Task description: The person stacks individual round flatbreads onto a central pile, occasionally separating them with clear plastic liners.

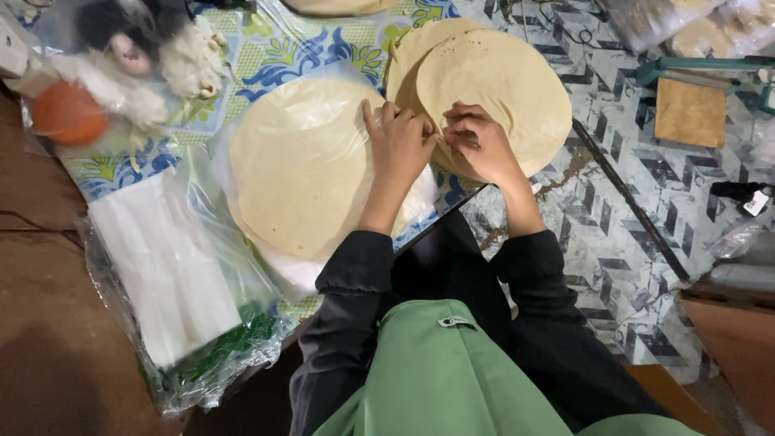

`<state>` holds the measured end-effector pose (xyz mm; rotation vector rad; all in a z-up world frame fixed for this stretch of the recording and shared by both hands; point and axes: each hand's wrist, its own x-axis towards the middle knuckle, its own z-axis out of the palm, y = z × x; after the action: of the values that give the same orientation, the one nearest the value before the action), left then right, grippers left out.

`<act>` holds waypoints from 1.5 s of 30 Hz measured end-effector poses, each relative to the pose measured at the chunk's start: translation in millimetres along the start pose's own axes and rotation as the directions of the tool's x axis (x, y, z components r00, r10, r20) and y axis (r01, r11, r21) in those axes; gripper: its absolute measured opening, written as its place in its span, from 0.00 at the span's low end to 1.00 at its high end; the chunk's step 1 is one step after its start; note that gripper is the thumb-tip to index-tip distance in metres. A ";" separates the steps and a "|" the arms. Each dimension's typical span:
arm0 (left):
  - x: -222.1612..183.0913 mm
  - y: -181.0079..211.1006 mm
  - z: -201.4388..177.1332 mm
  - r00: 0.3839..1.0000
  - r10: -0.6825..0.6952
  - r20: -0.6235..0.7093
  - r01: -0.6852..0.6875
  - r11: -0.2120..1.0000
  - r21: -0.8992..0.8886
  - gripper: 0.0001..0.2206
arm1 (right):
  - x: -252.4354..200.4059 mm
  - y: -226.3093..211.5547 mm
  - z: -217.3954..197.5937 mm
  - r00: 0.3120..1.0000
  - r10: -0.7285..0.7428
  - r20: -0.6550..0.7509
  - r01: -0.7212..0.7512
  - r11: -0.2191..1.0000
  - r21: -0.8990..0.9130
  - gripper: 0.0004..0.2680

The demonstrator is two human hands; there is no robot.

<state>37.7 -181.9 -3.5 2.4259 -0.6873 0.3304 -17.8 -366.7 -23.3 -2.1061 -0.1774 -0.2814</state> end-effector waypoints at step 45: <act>-2.5 2.6 4.5 0.998 -0.040 -0.044 0.046 0.989 0.138 0.13 | -5.2 6.0 9.0 0.980 -0.174 -0.096 0.153 0.970 -0.189 0.07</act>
<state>34.5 -185.4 -6.7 2.5540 -0.6112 0.4215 -20.2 -362.3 -34.2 -2.2523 -0.2687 -0.5306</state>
